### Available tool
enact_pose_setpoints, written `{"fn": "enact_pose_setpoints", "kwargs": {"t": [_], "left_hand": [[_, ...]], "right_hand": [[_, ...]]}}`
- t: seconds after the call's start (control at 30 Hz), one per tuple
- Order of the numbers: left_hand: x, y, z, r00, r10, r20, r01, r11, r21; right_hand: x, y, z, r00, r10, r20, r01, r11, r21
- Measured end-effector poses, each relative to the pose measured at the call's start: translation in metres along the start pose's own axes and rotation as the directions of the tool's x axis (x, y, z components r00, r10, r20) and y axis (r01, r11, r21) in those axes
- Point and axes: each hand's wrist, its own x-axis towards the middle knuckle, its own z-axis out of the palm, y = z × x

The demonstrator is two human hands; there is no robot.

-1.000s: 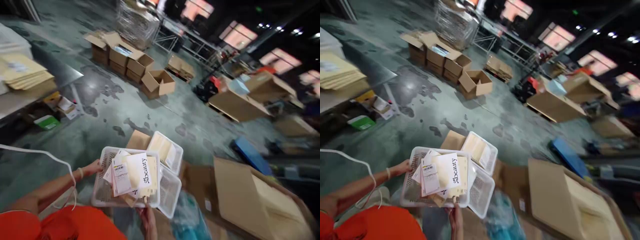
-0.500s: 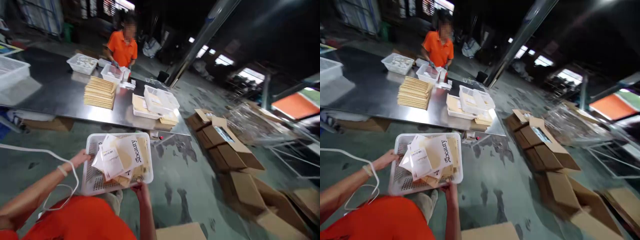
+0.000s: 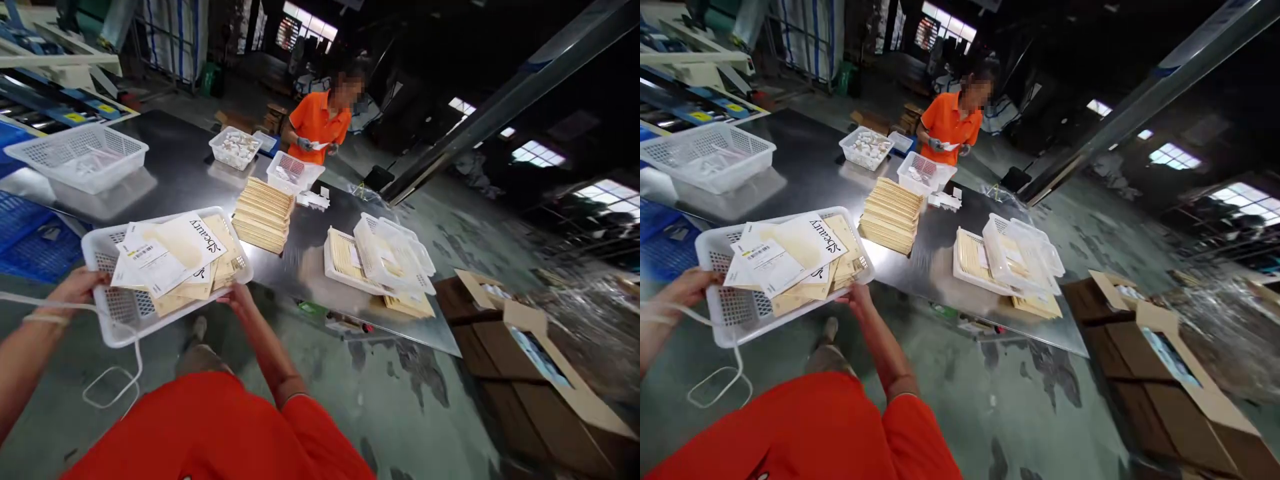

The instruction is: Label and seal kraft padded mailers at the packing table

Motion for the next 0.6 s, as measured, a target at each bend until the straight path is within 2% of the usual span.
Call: {"fn": "enact_pose_setpoints", "kwargs": {"t": [0.07,0.13,0.23,0.3,0.33,0.4,0.43,0.47,0.53,0.57,0.6], "left_hand": [[0.039,0.022,0.001,0.997,-0.066,-0.03,0.065,0.997,-0.043],[0.073,0.042,0.007,0.996,-0.082,-0.046,0.079,0.995,-0.062],[0.116,0.068,0.015,0.997,-0.077,-0.005,0.076,0.996,-0.041],[0.145,0.084,0.017,0.997,-0.064,0.032,0.064,0.998,0.003],[0.16,0.092,0.017,0.998,-0.048,0.043,0.046,0.998,0.048],[0.192,0.11,0.014,0.999,-0.008,0.046,-0.001,0.983,0.184],[0.209,0.119,0.014,0.999,0.016,0.049,-0.028,0.965,0.26],[0.227,0.128,0.014,0.998,0.039,0.059,-0.056,0.942,0.33],[0.261,0.146,0.019,0.992,0.079,0.099,-0.113,0.899,0.422],[0.277,0.155,0.024,0.987,0.099,0.124,-0.145,0.882,0.447],[0.293,0.164,0.031,0.98,0.122,0.156,-0.182,0.864,0.469]], "right_hand": [[0.032,-0.011,0.04,1.0,0.024,0.011,-0.024,1.0,0.011],[0.058,-0.015,0.076,0.999,0.053,-0.001,-0.053,0.998,0.03],[0.081,-0.007,0.117,0.993,0.108,-0.04,-0.107,0.993,0.044],[0.085,0.0,0.128,0.984,0.178,0.01,-0.178,0.984,0.008],[0.085,0.001,0.128,0.969,0.235,0.082,-0.231,0.971,-0.052],[0.084,-0.008,0.121,0.892,0.37,0.261,-0.297,0.913,-0.279],[0.086,-0.02,0.115,0.872,0.383,0.305,-0.248,0.882,-0.401],[0.089,-0.035,0.11,0.891,0.332,0.309,-0.151,0.859,-0.489],[0.103,-0.073,0.103,0.971,0.072,0.229,0.072,0.823,-0.563],[0.114,-0.092,0.103,0.984,-0.082,0.155,0.156,0.816,-0.557],[0.125,-0.107,0.105,0.978,-0.196,0.07,0.203,0.829,-0.521]]}}
